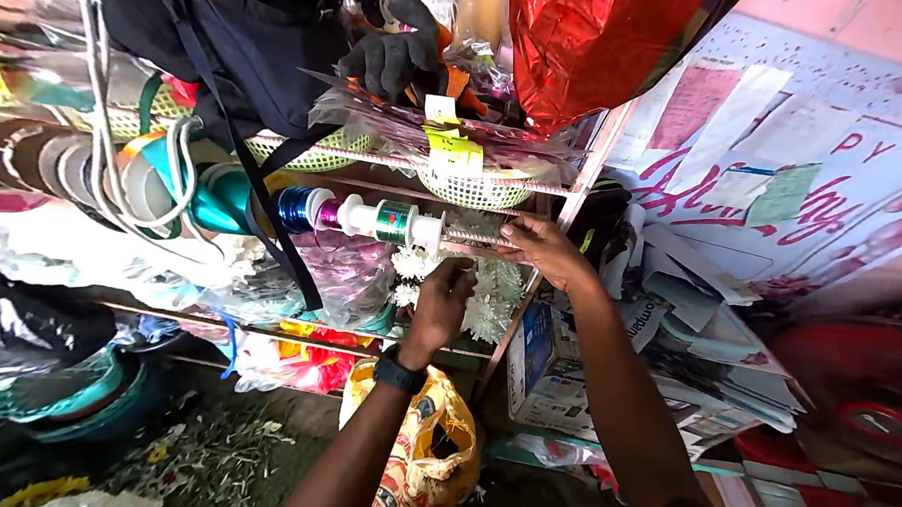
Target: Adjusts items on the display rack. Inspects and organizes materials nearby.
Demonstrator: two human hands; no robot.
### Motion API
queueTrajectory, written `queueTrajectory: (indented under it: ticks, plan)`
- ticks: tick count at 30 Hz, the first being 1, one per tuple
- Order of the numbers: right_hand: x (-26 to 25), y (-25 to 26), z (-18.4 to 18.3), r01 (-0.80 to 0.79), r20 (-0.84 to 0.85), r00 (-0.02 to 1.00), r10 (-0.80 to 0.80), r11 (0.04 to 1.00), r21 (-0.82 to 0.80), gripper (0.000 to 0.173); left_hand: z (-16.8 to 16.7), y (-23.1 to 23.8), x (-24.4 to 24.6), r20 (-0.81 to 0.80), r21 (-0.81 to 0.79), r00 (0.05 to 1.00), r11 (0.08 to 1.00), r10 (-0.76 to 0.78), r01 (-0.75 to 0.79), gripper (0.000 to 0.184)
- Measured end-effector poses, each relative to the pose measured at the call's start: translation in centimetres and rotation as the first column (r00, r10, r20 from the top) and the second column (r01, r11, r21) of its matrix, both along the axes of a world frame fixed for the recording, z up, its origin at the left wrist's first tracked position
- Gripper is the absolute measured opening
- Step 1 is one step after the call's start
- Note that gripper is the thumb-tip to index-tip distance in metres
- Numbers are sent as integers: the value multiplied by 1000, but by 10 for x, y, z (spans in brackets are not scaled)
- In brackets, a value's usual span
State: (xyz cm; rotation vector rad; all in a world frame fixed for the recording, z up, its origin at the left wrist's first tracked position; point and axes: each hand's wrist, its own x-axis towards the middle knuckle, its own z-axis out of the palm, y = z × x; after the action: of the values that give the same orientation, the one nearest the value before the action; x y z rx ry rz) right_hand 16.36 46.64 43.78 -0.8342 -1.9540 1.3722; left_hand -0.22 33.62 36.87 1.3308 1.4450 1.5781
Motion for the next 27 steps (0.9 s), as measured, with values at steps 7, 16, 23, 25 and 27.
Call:
queueTrajectory:
  ticks: [7,16,23,25,27]
  plan:
    - [2,-9,5,41,54,997,-59,957,286,17,13,45,16,691,102,716,994,-101,42,35]
    - [-17,-22,1,261,-25,965,-262,940,218,39,12,56,21,725,117,686,993,-64,-30,33]
    - [-37,-17,1,308,70,937,-342,904,295,37,10,57,22,721,123,689,992,-72,-25,32]
    - [-34,-14,6,217,61,969,-241,939,268,22,9,57,21,715,126,695,992,-75,-22,32]
    - [-27,3,5,50,-10,999,-49,983,179,19,9,55,20,700,130,710,991,-79,-18,33]
